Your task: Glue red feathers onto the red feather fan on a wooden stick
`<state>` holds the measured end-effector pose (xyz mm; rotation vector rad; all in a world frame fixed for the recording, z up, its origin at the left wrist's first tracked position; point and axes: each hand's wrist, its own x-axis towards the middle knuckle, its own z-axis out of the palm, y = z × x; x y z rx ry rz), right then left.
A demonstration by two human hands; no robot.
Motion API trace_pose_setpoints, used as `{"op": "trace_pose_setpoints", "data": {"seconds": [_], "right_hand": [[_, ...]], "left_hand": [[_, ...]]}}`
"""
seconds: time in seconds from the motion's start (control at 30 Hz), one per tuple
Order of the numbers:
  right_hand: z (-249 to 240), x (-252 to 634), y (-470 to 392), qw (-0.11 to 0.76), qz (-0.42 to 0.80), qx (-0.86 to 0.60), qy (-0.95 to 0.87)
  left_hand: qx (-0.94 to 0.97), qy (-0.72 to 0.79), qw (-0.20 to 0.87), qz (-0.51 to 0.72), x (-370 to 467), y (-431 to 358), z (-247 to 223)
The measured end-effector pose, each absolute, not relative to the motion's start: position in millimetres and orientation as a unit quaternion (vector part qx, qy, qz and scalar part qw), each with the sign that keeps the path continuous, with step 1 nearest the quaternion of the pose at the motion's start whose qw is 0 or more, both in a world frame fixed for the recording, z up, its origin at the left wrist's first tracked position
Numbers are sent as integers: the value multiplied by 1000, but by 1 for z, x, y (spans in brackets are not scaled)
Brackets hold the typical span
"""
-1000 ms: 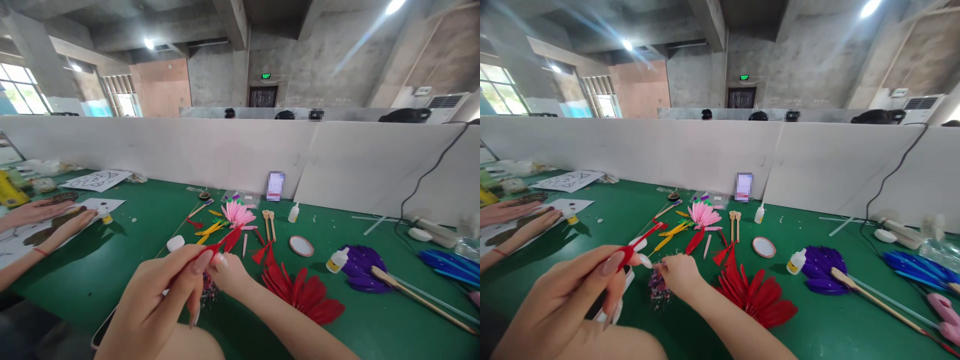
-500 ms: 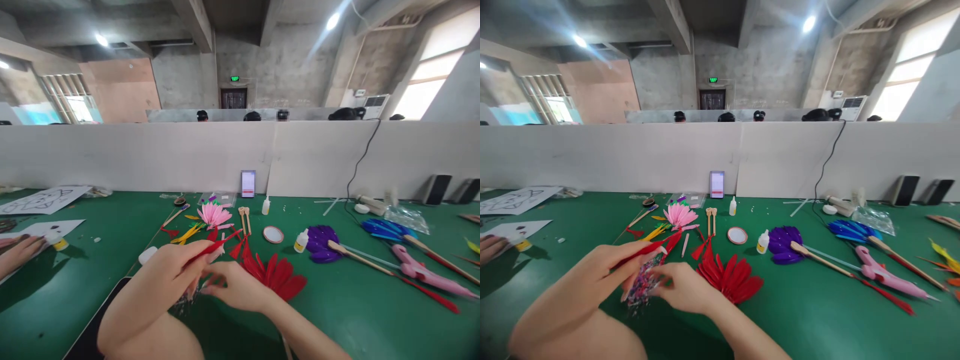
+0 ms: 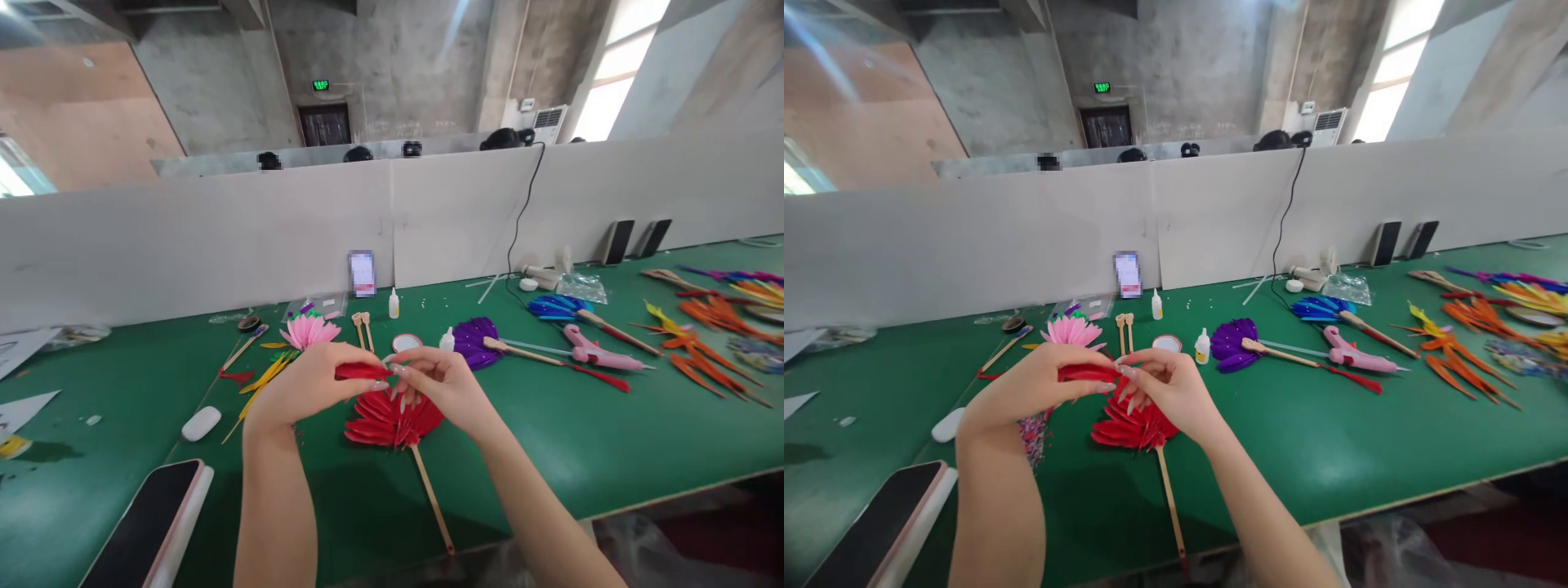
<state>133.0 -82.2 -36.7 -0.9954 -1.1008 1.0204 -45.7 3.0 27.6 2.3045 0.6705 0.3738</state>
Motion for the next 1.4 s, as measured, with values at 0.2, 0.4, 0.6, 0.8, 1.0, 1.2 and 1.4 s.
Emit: {"op": "trace_pose_setpoints", "data": {"seconds": [0.2,0.4,0.6,0.8,1.0,1.2,1.4], "right_hand": [[-50,142,-100,690,356,-471,-418],[-65,141,-112,697,310,-505,-404],[-105,154,-139,655,243,-604,-383],[-144,169,-170,614,207,-672,-359],[-129,160,-173,537,260,-662,-453],[-124,167,-155,530,199,-688,-453],[-145,222,-102,528,79,-725,-436]], "left_hand": [[817,273,422,283,-19,7,23],[746,261,490,369,8,7,11],[690,317,491,427,-6,35,3],[732,334,482,346,-23,53,-1],[866,234,441,26,-3,37,-6],[863,326,385,-3,-9,50,-15],[811,478,315,124,-23,92,-40]]}}
